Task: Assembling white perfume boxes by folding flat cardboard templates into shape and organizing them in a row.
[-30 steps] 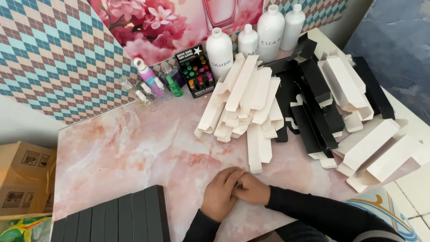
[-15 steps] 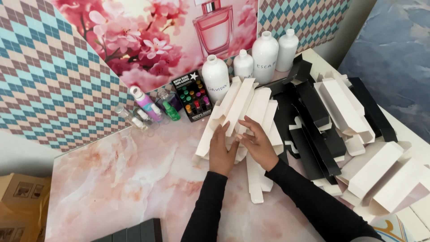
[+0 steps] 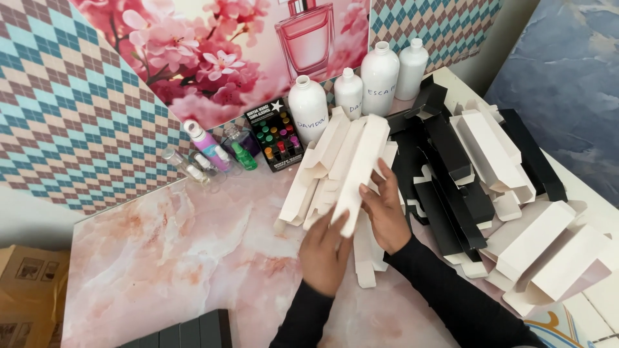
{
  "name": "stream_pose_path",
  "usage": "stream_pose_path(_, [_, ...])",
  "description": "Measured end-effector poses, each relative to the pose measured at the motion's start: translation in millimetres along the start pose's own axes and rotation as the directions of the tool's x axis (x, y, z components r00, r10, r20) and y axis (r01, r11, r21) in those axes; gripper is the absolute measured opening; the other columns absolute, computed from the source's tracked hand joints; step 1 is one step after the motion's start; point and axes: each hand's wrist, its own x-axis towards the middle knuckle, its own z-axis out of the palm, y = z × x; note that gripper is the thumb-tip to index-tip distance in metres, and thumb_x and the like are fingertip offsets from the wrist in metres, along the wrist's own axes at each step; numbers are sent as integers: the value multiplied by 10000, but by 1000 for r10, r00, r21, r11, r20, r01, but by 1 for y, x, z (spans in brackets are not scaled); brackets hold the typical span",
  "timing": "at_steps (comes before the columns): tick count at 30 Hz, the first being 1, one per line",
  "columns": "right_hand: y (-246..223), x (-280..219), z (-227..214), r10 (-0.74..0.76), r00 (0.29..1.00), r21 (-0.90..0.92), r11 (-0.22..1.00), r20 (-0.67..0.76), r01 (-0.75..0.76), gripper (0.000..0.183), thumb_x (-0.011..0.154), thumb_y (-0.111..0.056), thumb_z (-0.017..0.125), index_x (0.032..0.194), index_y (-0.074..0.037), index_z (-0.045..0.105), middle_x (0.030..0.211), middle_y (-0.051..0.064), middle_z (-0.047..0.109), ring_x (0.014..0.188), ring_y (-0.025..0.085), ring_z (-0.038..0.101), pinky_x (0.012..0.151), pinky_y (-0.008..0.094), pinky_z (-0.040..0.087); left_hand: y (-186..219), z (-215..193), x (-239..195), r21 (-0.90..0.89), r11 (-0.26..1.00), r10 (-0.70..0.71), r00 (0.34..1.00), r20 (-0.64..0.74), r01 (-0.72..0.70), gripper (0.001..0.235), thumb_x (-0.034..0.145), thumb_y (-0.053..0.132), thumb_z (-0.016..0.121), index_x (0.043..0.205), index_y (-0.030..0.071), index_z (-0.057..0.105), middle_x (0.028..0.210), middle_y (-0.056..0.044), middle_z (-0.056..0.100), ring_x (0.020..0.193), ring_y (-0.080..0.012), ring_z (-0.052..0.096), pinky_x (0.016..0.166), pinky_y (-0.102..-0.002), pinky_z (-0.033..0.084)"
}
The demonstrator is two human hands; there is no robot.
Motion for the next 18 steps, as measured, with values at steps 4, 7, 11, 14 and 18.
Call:
stream_pose_path(4, [1,-25,3,58,998,64,996,-24,-56,853,980,-54,585,1651,-159,69,1390,189,360,1261,322,505,1034,528,502,14,-45,-46,43,987,155,986,59,-158,469,857,249,803,1317,201,723,1279,-107,669,1165,-322,670,1000,-475,541])
stream_pose_path(7, [11,-55,16,304,952,109,946,25,-305,898,830,-91,674,1610,-228,251,1387,203,542,1174,325,603,940,486,560,13,-82,-72,-234,965,171,958,231,-116,675,936,611,674,1426,167,534,1504,-212,470,1399,-428,494,1153,-586,389])
stream_pose_path(11, [58,-98,23,469,836,-16,874,285,-485,864,831,-125,722,1567,-207,276,1282,209,621,1108,323,653,883,494,583,-14,-91,-100,-431,697,-491,819,297,573,813,943,402,630,1577,86,233,1618,-156,339,1424,-343,464,1015,-478,556])
stream_pose_path(14, [96,-117,20,469,780,-225,883,414,-411,828,877,-88,709,1572,-201,273,1158,175,680,976,278,723,791,441,643,-47,-86,-113,-485,484,-704,653,279,729,915,910,183,712,1620,99,141,1589,-192,368,1314,-367,581,962,-442,606])
stream_pose_path(18, [125,-117,3,397,798,-634,773,452,-25,834,870,-201,822,1572,-155,374,936,80,730,830,194,719,710,358,621,-59,-91,-110,-383,549,-701,659,272,743,791,934,97,720,1607,87,304,1562,-261,419,1384,-420,507,1078,-475,543])
